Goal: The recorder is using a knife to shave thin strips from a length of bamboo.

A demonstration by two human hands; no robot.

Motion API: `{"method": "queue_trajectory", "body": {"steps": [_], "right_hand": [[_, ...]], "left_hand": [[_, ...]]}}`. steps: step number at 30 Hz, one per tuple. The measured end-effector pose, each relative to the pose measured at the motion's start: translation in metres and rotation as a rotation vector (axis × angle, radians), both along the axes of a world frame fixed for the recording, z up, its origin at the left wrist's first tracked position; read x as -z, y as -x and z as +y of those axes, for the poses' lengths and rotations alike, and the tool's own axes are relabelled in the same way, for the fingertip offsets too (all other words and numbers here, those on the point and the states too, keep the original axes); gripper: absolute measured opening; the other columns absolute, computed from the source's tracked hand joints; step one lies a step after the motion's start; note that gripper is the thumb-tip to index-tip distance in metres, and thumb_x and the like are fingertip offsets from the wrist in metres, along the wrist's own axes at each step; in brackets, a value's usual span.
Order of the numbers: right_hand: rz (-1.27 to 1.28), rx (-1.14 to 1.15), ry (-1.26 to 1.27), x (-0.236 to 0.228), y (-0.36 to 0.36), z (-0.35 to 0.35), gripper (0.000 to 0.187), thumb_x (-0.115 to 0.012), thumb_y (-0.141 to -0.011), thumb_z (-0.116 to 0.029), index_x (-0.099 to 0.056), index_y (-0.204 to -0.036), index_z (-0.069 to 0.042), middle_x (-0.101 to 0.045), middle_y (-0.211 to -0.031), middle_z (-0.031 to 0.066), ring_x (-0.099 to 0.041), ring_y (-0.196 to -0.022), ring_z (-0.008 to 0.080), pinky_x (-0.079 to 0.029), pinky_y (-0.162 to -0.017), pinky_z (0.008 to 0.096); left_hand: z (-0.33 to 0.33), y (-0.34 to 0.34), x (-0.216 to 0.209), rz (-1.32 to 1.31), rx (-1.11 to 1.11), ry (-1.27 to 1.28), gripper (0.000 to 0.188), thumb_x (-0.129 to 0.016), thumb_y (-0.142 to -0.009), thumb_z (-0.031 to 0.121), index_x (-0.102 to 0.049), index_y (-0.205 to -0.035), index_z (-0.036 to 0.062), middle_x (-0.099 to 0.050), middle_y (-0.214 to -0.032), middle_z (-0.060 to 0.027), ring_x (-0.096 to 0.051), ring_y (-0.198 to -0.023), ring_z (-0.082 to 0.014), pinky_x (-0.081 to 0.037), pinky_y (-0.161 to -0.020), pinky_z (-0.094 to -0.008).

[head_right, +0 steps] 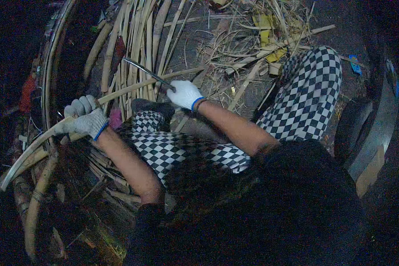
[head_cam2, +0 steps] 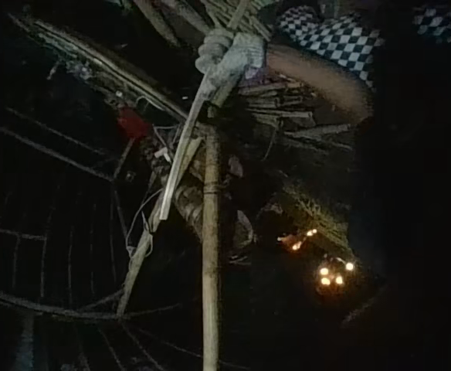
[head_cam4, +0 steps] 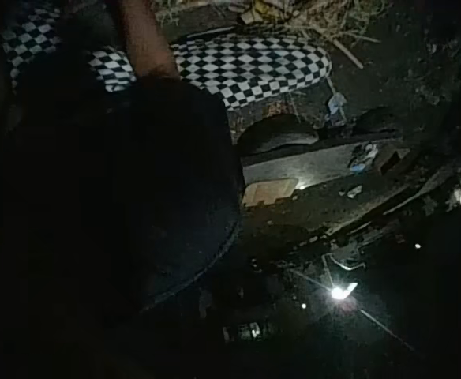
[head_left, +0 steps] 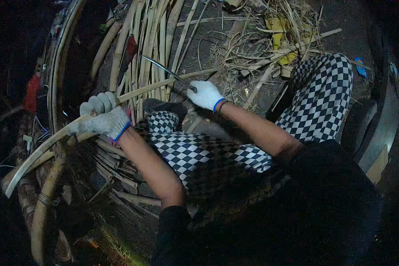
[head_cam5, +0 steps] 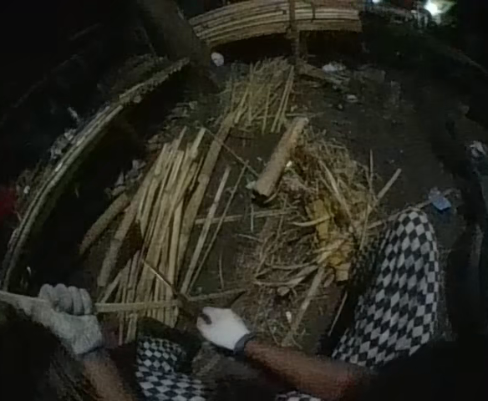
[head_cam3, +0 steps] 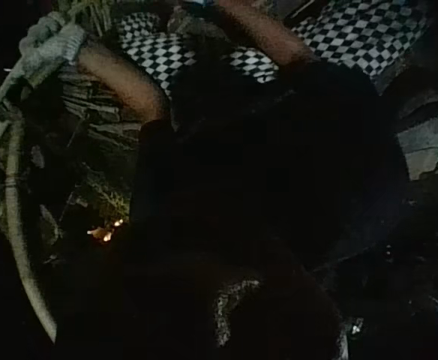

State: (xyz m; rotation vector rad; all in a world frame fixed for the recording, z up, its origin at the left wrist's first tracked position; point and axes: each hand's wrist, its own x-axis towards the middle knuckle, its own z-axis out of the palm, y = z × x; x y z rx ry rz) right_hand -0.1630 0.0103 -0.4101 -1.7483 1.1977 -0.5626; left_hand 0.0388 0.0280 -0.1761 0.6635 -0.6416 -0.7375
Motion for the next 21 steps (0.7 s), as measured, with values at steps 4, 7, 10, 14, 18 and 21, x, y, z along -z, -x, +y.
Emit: {"method": "queue_trajectory", "body": {"steps": [4, 7, 10, 14, 18, 21], "right_hand": [[0.146, 0.069, -0.343, 0.028, 0.027, -0.002, 0.038, -0.050, -0.081, -0.034, -0.066, -0.088, 0.000, -0.064, -0.091, 0.0253, -0.062, -0.088, 0.0398, -0.048, -0.081, 0.0459], [0.257, 0.095, -0.198, 0.034, 0.031, -0.012, 0.042, -0.050, -0.079, -0.034, -0.067, -0.087, 0.003, -0.065, -0.087, 0.0253, -0.063, -0.085, 0.0404, -0.050, -0.080, 0.0456], [0.316, 0.005, -0.198, 0.014, 0.016, -0.016, 0.036, -0.050, -0.079, -0.033, -0.067, -0.085, -0.002, -0.064, -0.085, 0.0256, -0.062, -0.084, 0.0410, -0.049, -0.079, 0.0475], [0.211, -0.047, -0.133, 0.001, 0.008, -0.005, 0.036, -0.051, -0.080, -0.034, -0.065, -0.089, -0.001, -0.065, -0.086, 0.0227, -0.062, -0.085, 0.0404, -0.049, -0.081, 0.0480], [0.336, 0.018, -0.230, 0.043, 0.043, 0.002, 0.044, -0.053, -0.081, -0.038, -0.063, -0.102, 0.000, -0.065, -0.092, 0.0231, -0.062, -0.090, 0.0395, -0.049, -0.083, 0.0464], [0.557, 0.032, -0.482, 0.075, 0.075, -0.009, 0.054, -0.048, -0.084, -0.046, -0.067, -0.091, 0.003, -0.065, -0.099, 0.0231, -0.062, -0.095, 0.0379, -0.049, -0.085, 0.0436]], "left_hand": [[0.000, 0.014, -0.003, -0.116, -0.201, -0.074, 0.066, -0.042, -0.075, 0.080, -0.030, -0.051, 0.0196, -0.018, -0.046, 0.0042, -0.011, -0.041, -0.0111, -0.008, -0.040, -0.0276], [-0.007, 0.017, -0.008, -0.128, -0.286, -0.105, 0.067, -0.040, -0.074, 0.081, -0.027, -0.049, 0.0199, -0.017, -0.045, 0.0040, -0.010, -0.040, -0.0113, -0.007, -0.040, -0.0276], [-0.006, 0.012, -0.012, -0.121, -0.225, -0.088, 0.069, -0.040, -0.075, 0.080, -0.024, -0.048, 0.0194, -0.016, -0.044, 0.0038, -0.010, -0.039, -0.0116, -0.007, -0.039, -0.0274], [-0.002, 0.004, -0.006, -0.098, -0.121, -0.041, 0.070, -0.035, -0.076, 0.082, -0.024, -0.050, 0.0180, -0.018, -0.044, 0.0033, -0.012, -0.037, -0.0108, -0.011, -0.037, -0.0273], [0.000, 0.003, -0.002, -0.128, -0.198, -0.069, 0.072, -0.036, -0.075, 0.083, -0.024, -0.050, 0.0161, -0.018, -0.044, 0.0027, -0.011, -0.038, -0.0110, -0.010, -0.038, -0.0272], [-0.002, 0.005, -0.005, -0.091, -0.234, -0.080, 0.069, -0.036, -0.077, 0.080, -0.026, -0.049, 0.0177, -0.017, -0.046, 0.0031, -0.012, -0.040, -0.0111, -0.009, -0.040, -0.0266]]}}
